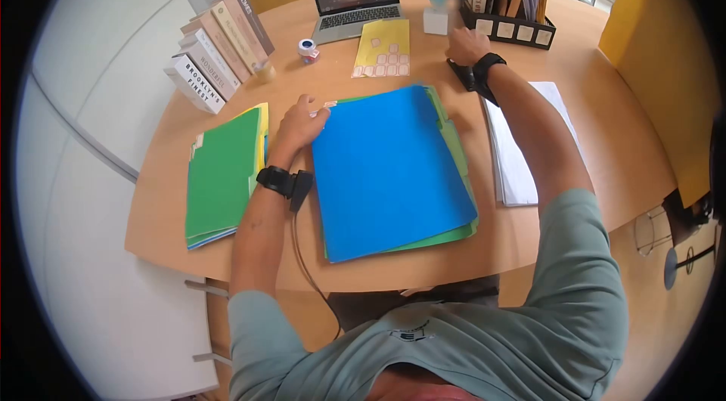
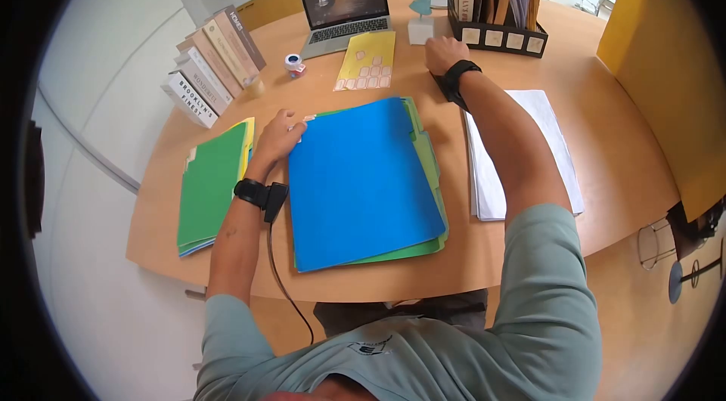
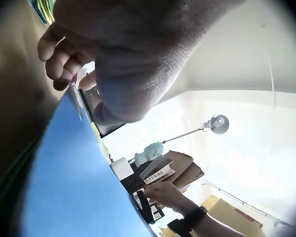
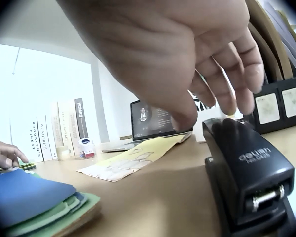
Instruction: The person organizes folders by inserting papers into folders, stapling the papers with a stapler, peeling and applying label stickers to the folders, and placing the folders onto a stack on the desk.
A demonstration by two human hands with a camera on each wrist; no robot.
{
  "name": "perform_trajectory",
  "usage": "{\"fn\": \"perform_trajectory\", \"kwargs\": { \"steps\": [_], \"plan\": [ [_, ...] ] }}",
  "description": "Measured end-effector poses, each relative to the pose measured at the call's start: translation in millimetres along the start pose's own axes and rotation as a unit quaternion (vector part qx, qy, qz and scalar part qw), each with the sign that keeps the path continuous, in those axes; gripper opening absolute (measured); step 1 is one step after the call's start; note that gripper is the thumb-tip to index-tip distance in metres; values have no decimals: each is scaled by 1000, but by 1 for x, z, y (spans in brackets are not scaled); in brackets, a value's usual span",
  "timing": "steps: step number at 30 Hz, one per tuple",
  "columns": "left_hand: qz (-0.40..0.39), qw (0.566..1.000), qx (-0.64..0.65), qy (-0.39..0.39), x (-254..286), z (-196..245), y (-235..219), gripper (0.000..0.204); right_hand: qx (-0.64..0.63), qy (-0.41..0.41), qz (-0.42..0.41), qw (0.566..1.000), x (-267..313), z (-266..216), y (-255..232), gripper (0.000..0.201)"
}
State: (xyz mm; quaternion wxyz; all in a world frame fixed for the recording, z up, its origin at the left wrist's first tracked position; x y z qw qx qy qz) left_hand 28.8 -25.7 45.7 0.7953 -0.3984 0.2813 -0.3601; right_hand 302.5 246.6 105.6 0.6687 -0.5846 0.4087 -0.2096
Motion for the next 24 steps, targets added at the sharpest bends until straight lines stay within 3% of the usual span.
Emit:
{"fn": "perform_trajectory", "kwargs": {
  "steps": [1, 4, 7, 10, 13, 16, 20, 24],
  "plan": [
    [-13, 1000, -12, -23, 5, 2, -1, 57, -15, -28, 15, 999, -4, -4, 1, 24],
    [51, 995, -52, 75, 0, -22, 15, 50, -103, -132, 38, 985, -34, -17, 26, 20],
    [4, 992, 102, 70, 4, -19, 8, 41, -202, -189, -88, 957, -19, -62, 2, 17],
    [43, 980, 192, 25, -6, -39, 27, 37, -196, -197, -95, 956, -54, -70, 57, 16],
    [26, 959, 281, -11, 3, -30, 21, 36, -162, -203, -123, 958, -67, -69, 84, 18],
    [74, 965, 252, -13, 6, -24, 17, 29, -216, -165, -140, 952, -66, -68, 86, 18],
    [87, 903, 421, -16, 14, -11, 16, 20, -222, -167, -159, 947, -66, -64, 88, 18],
    [35, 882, 468, -43, 21, -3, 9, 18, -177, -137, -178, 958, -69, -70, 86, 19]
  ]
}}
Point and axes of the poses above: each hand's wrist, its own x-axis away from the middle knuckle, its own y-axis out of the palm, z = x × y, the point moved 1 cm from there along -x, towards the middle knuckle
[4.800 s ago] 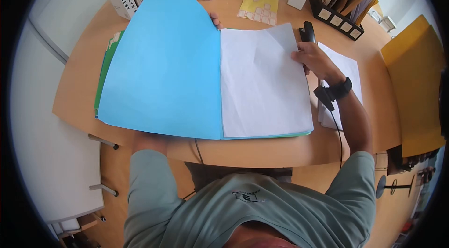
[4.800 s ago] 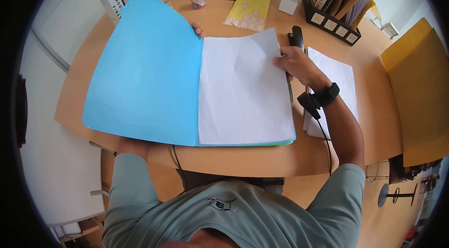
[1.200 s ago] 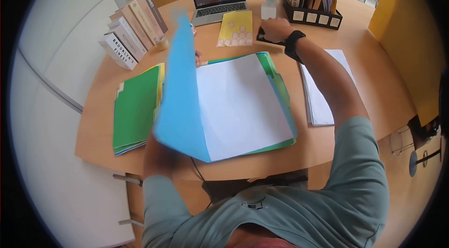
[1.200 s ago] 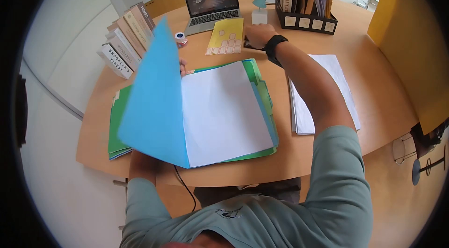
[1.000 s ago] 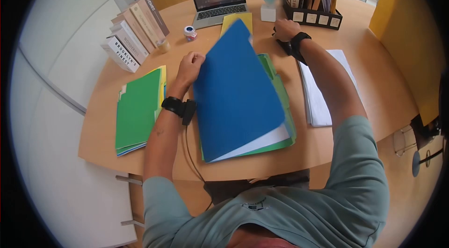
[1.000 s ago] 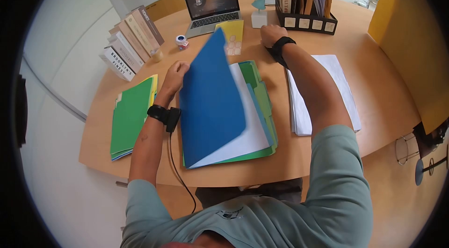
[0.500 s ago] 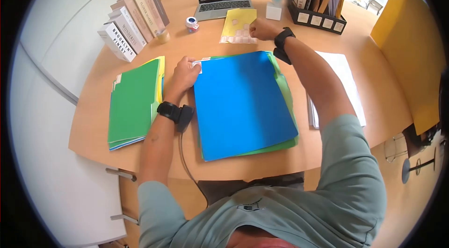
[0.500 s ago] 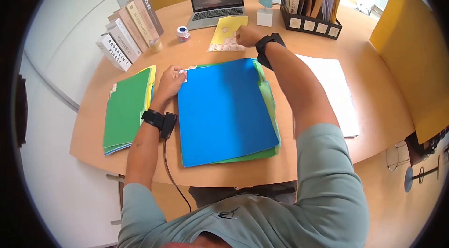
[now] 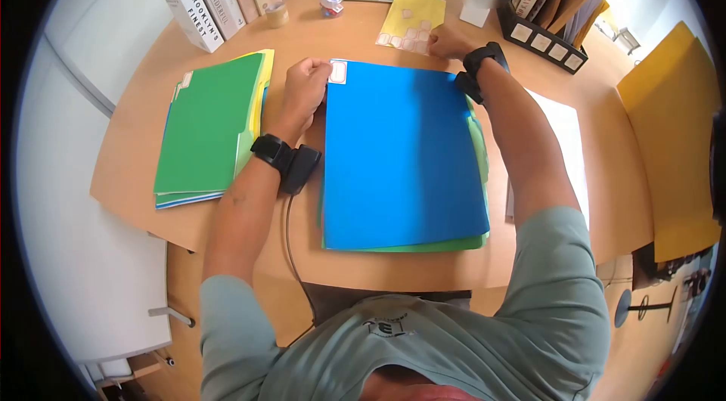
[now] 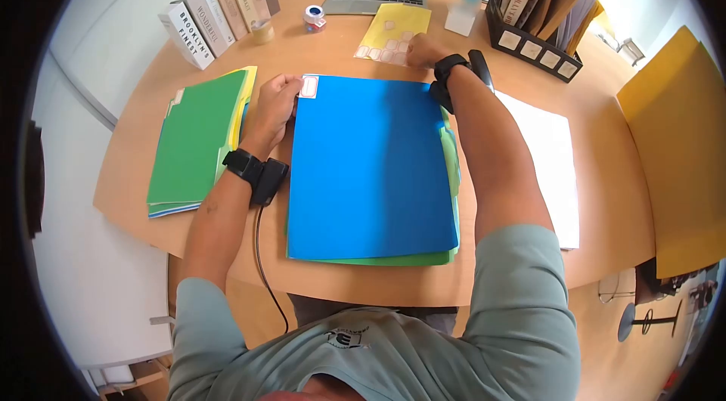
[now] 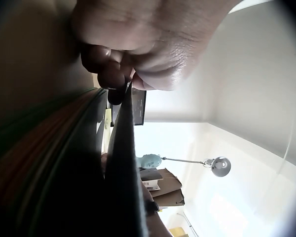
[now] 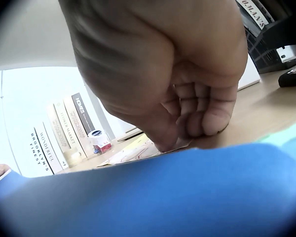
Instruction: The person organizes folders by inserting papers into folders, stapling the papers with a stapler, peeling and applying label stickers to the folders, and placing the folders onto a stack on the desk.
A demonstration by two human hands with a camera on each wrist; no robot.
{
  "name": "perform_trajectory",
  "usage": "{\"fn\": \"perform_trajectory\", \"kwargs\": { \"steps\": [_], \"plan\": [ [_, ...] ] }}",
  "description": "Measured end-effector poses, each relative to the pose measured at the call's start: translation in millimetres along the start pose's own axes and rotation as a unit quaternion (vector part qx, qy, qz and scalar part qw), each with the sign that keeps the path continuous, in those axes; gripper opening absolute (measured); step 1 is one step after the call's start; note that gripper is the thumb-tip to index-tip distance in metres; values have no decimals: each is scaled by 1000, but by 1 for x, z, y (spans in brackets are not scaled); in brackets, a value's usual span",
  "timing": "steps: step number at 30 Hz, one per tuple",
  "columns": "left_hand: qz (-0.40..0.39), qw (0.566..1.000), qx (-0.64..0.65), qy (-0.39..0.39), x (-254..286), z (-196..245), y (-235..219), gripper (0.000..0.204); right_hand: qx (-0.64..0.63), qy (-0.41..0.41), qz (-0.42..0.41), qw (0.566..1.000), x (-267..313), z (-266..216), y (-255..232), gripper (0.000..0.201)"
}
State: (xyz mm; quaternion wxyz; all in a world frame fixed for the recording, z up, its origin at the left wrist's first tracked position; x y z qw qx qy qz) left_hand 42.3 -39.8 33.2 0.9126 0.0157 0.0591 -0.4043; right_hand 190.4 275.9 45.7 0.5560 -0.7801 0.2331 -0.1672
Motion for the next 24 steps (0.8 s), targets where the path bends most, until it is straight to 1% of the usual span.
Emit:
{"fn": "perform_trajectory", "kwargs": {
  "steps": [3, 6, 9, 10, 13, 14, 15, 17, 20, 21, 24],
  "plan": [
    [-14, 1000, 11, -11, -1, -1, 0, 16, -9, -6, -18, 1000, 0, 3, 0, 20],
    [-22, 999, 24, -10, -2, -4, 1, 15, -73, -39, -9, 997, 3, 9, 2, 18],
    [-32, 998, 45, 8, -2, -3, 0, 14, -19, -38, 33, 999, 11, -3, 2, 19],
    [-32, 998, 56, 14, -3, -4, 0, 14, 66, -31, 65, 995, 14, -19, -2, 20],
    [-37, 997, 66, 36, -8, -8, 0, 14, 23, -66, 156, 985, 38, -81, -24, 25],
    [-37, 996, 64, 39, -8, -8, 1, 14, -43, -127, 129, 983, 40, -97, -23, 27],
    [-36, 996, 63, 43, -7, -8, 0, 14, -109, -187, 100, 971, 43, -114, -22, 29],
    [-59, 994, 92, 17, -1, 0, 4, 15, -175, -256, 76, 948, 63, -148, -17, 31],
    [-76, 988, 132, -8, 9, 19, 15, 16, -113, -282, 17, 953, 59, -166, -9, 25],
    [-80, 986, 145, -15, 10, 24, 18, 17, -118, -271, 49, 954, 58, -167, -10, 23],
    [-142, 981, 132, -29, 2, 9, 20, 16, -121, -238, 143, 953, 57, -157, -13, 21]
  ]
}}
Point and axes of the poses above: each hand's wrist, its own x-axis away from the middle knuckle, its own y-axis out of the palm, z = x × y, the point moved 1 cm from there along -x, towards the middle knuckle
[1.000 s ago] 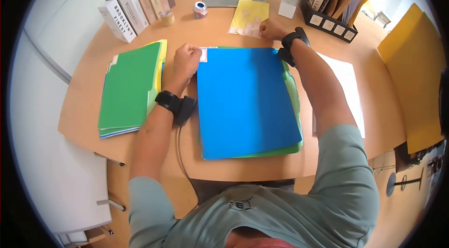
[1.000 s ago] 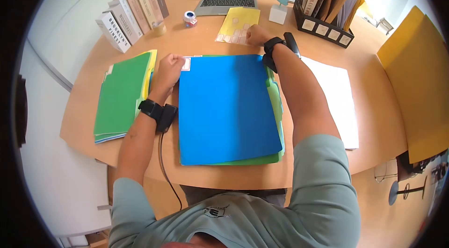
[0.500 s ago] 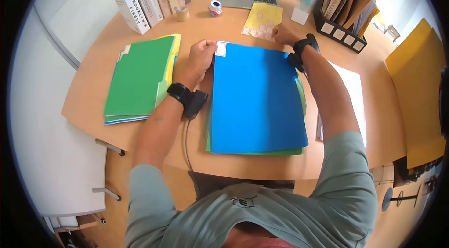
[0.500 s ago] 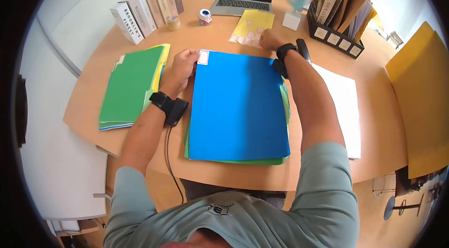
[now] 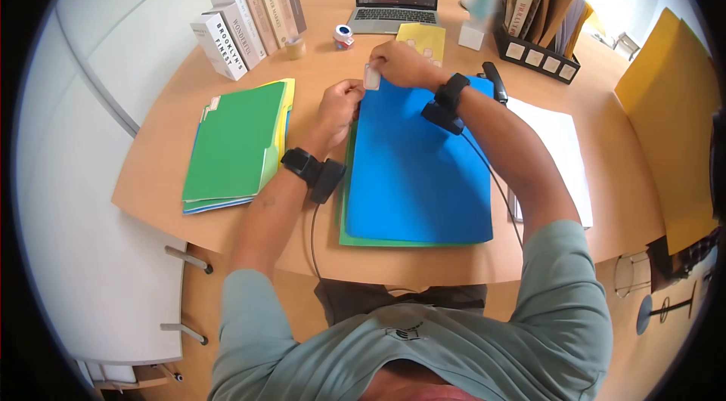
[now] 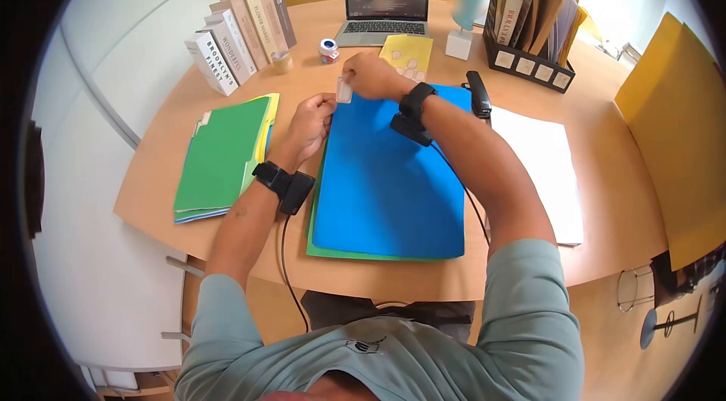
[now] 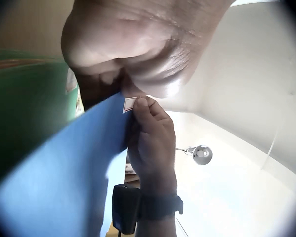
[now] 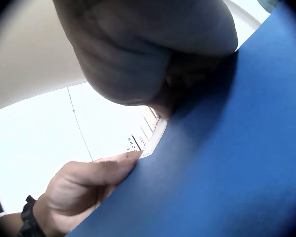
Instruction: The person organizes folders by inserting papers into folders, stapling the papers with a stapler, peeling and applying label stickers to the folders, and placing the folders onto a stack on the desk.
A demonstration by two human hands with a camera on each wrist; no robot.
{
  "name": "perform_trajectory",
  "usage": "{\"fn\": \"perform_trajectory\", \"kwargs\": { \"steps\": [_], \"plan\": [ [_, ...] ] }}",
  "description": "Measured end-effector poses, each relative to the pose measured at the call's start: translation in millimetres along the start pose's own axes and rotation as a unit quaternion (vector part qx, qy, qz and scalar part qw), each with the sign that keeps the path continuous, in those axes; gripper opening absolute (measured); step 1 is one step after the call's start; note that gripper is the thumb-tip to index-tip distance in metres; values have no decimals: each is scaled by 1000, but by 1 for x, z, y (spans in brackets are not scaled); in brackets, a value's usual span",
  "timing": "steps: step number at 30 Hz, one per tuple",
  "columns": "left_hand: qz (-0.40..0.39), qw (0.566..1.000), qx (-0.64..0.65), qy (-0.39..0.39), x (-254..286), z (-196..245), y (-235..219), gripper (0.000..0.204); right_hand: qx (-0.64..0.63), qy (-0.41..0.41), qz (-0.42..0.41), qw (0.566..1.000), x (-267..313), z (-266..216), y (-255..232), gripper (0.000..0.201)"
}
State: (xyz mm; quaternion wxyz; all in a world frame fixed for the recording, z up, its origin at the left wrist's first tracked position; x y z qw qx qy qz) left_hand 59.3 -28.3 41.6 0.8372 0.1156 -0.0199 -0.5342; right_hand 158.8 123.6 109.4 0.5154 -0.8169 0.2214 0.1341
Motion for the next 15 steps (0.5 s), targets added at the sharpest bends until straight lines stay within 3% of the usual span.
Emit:
{"fn": "perform_trajectory", "kwargs": {
  "steps": [2, 5, 6, 9, 12, 15],
  "plan": [
    [-39, 998, -41, -12, 4, 1, 9, 16, 36, 6, 66, 997, 3, 10, -17, 21],
    [-64, 991, -114, -41, 17, 7, 27, 17, 11, 97, 83, 992, 10, 11, -49, 19],
    [-66, 987, -139, -53, 20, 9, 32, 17, -23, 89, 70, 993, 15, 5, -58, 18],
    [-55, 988, -142, -5, 13, -9, 38, 17, 95, 24, 43, 994, 37, -14, -62, 20],
    [-10, 963, -269, 18, 11, -10, 41, 17, 97, 80, 31, 992, 44, -22, -71, 26],
    [-7, 949, -313, 41, 30, 29, 47, 17, 15, 90, 112, 990, 37, -6, -71, 21]
  ]
}}
Point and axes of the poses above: each hand's wrist, its own x-axis away from the middle knuckle, its own y-axis out of the palm, z = x × y, the point moved 1 cm from there along -x, towards the middle knuckle
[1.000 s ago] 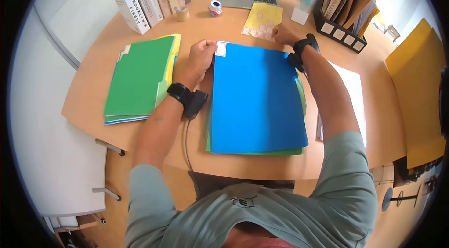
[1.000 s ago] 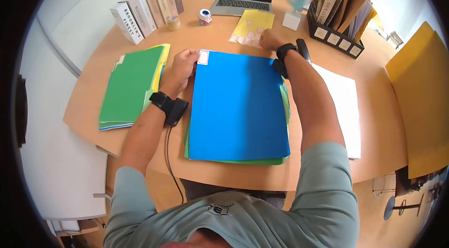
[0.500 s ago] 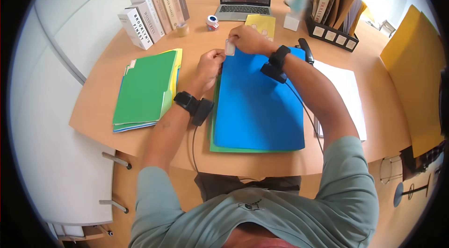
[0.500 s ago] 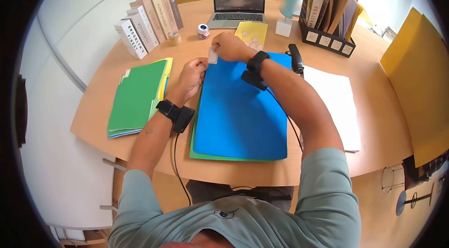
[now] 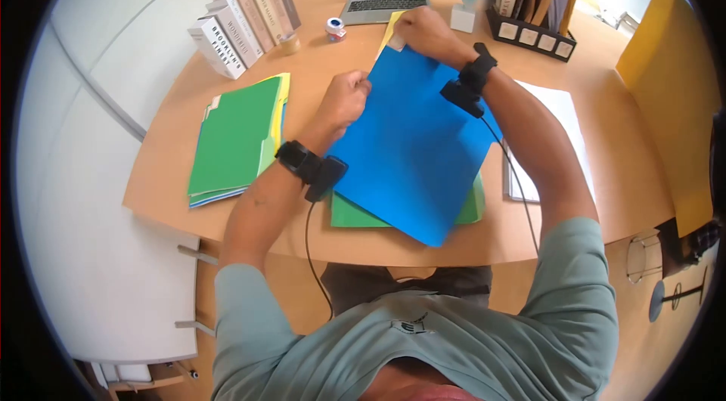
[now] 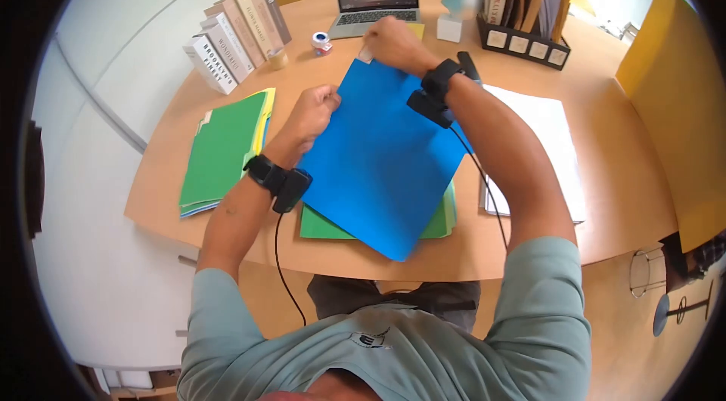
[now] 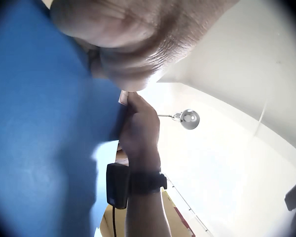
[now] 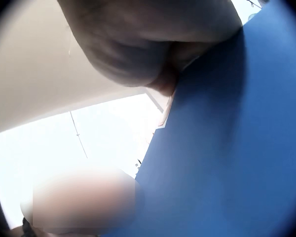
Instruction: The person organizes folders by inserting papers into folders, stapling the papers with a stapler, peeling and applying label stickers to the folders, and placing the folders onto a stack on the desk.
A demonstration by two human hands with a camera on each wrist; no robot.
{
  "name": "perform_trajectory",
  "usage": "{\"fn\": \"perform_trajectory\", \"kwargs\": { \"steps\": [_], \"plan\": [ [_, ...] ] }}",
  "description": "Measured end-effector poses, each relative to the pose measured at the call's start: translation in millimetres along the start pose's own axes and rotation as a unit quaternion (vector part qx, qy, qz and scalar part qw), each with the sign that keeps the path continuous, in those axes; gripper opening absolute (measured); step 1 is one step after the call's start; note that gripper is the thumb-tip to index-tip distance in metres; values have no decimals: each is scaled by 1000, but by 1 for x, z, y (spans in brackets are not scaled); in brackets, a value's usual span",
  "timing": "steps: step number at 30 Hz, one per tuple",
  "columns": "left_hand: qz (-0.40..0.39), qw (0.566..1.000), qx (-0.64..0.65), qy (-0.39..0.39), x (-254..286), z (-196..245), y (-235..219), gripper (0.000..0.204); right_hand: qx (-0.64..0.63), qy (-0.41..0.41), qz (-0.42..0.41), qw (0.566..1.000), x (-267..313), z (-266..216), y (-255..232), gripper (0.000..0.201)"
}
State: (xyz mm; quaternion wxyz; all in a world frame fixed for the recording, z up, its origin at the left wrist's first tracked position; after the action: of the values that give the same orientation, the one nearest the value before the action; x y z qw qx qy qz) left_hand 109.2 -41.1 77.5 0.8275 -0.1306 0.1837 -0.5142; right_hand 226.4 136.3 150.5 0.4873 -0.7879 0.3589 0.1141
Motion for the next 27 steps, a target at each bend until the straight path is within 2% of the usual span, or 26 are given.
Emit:
{"fn": "perform_trajectory", "kwargs": {
  "steps": [3, 4, 5, 7, 9, 11, 13, 15, 19, 22, 24, 25, 27],
  "plan": [
    [28, 994, -95, 39, -2, -17, -52, 21, -174, 81, 9, 981, 3, -3, -8, 27],
    [51, 991, -121, -11, 2, -15, -79, 23, -233, 116, 7, 966, 7, -3, -16, 30],
    [72, 985, -147, -59, 9, -13, -110, 26, -225, 122, -16, 967, 11, 2, -24, 34],
    [151, 987, -55, 12, 28, -36, -170, 31, -206, 134, -59, 968, 19, 18, -39, 45],
    [211, 969, -100, -80, 42, -80, -252, 31, -186, 159, -73, 967, 35, 18, -50, 43],
    [258, 942, -162, -139, 66, -94, -297, 30, -173, 175, -90, 965, 48, 26, -54, 40],
    [294, 906, -237, -193, 77, -145, -357, 31, -184, 182, -116, 959, 56, 41, -53, 37],
    [287, 902, -268, -181, 87, -186, -391, 31, -185, 192, -132, 955, 61, 44, -54, 35],
    [269, 890, -323, -179, 94, -214, -397, 32, -164, 230, -143, 949, 79, 42, -60, 31],
    [294, 897, -252, -214, 89, -210, -382, 33, -188, 228, -146, 944, 91, 51, -58, 31],
    [324, 807, -463, -170, 77, -225, -385, 31, -227, 233, -144, 935, 99, 54, -62, 32],
    [336, 745, -559, -141, 69, -231, -385, 30, -253, 242, -143, 926, 103, 53, -63, 33],
    [290, 871, -393, -53, 45, -197, -345, 29, -307, 255, -143, 906, 109, 54, -63, 36]
  ]
}}
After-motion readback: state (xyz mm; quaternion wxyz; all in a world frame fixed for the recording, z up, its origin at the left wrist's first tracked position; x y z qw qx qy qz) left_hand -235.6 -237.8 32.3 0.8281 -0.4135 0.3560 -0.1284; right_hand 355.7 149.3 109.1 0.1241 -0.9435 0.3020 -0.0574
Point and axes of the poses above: each hand's wrist, its own x-axis away from the middle knuckle, its own y-axis out of the palm, z = x × y, the point moved 1 cm from there along -x, towards the middle knuckle
